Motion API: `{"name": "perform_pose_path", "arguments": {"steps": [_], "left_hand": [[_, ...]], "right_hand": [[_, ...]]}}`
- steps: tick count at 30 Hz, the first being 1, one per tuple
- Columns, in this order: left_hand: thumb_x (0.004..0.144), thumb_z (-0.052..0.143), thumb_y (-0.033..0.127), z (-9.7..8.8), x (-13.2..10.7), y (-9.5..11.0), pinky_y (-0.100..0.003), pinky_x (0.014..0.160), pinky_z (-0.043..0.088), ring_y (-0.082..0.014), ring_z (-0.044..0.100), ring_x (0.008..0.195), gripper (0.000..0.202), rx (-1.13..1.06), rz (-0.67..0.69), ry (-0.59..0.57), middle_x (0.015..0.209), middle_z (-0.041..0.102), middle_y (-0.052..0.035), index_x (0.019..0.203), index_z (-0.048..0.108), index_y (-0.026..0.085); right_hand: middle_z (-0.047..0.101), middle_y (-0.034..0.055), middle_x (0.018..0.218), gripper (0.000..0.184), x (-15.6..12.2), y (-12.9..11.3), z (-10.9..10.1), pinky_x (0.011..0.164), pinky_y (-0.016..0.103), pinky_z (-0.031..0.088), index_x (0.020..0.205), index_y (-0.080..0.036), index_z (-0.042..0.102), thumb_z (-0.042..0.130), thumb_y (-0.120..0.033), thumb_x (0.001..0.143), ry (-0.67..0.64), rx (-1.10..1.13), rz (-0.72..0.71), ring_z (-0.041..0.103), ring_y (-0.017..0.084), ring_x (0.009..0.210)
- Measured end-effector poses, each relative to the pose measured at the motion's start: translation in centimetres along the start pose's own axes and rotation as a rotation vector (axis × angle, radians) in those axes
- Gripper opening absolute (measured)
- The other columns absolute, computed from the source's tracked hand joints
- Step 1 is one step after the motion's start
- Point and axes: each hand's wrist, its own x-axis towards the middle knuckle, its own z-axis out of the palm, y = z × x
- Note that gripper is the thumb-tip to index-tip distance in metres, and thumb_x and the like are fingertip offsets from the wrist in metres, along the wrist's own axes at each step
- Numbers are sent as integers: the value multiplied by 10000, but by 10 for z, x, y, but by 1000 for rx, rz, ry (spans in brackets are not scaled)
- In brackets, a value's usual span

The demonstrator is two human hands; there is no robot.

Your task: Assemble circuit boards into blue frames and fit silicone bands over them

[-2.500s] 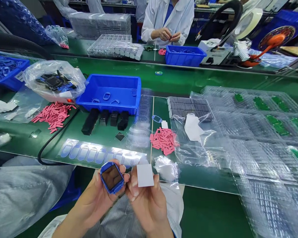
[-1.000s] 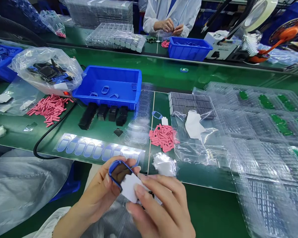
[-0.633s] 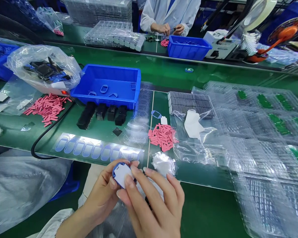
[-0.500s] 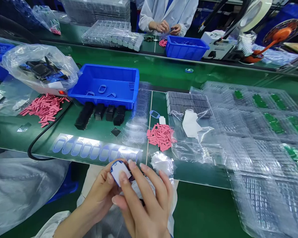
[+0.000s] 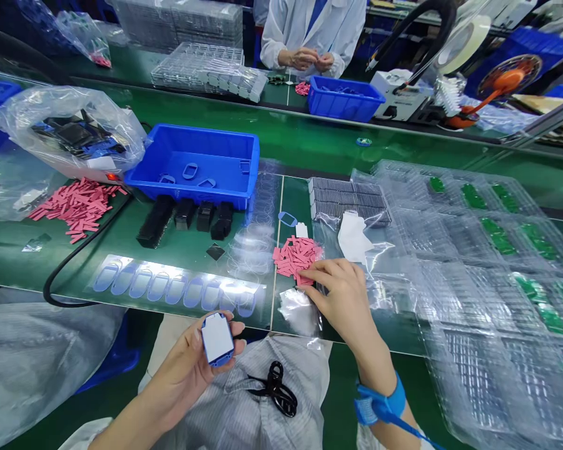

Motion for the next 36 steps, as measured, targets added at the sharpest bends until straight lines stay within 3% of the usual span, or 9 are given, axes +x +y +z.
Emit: {"name": "perform_pose_path", "arguments": {"steps": [5, 8, 10, 12, 15, 18, 36], "left_hand": [[670, 751, 385, 5, 2, 1, -192, 669, 568, -145, 717, 756, 293, -2, -7, 6, 880, 771, -53, 887, 729, 190], [697, 731, 381, 3, 2, 1, -195, 681, 569, -144, 713, 773, 287, 7, -4, -6, 897, 766, -56, 909, 725, 187], [723, 709, 377, 2, 2, 2, -198, 691, 570, -143, 711, 785, 274, 10, -3, -2, 910, 762, -57, 923, 722, 189], [740, 692, 379, 2, 2, 2, -201, 694, 575, -142, 709, 789, 271, 5, -7, -3, 915, 761, -57, 931, 722, 189], [748, 687, 381, 4, 3, 2, -190, 670, 580, -133, 708, 779, 270, -16, -15, -13, 917, 762, -49, 935, 723, 190], [740, 696, 378, 6, 4, 1, -173, 648, 580, -117, 705, 753, 270, -23, -11, -5, 901, 767, -39, 930, 725, 190], [728, 700, 381, 4, 2, -4, -165, 625, 580, -142, 723, 758, 277, -49, -13, -44, 881, 768, -43, 931, 726, 194]], "right_hand": [[686, 21, 861, 148, 3, 1, -2, 725, 384, 361, 886, -259, 701, 600, -361, 851, -24, 4, -83, 558, 205, 806], [687, 36, 846, 92, 2, -6, -4, 734, 397, 368, 895, -226, 680, 604, -218, 845, 74, 9, -80, 566, 207, 794], [679, 45, 853, 132, 0, -20, -8, 748, 406, 386, 911, -216, 655, 595, -132, 829, 178, 30, -66, 572, 208, 808], [656, 46, 860, 183, -2, -41, -14, 733, 390, 421, 917, -212, 630, 568, -72, 818, 235, 189, -71, 575, 200, 819], [608, 53, 888, 254, -4, -76, -25, 712, 367, 459, 937, -197, 625, 513, -12, 802, 150, 553, -134, 564, 191, 842], [590, 63, 923, 298, -5, -97, -30, 711, 357, 472, 967, -190, 627, 493, 6, 787, 73, 660, -172, 547, 192, 869], [582, 61, 962, 289, -9, -99, -22, 763, 376, 452, 966, -205, 631, 490, -10, 805, 71, 694, -77, 537, 200, 916]]}}
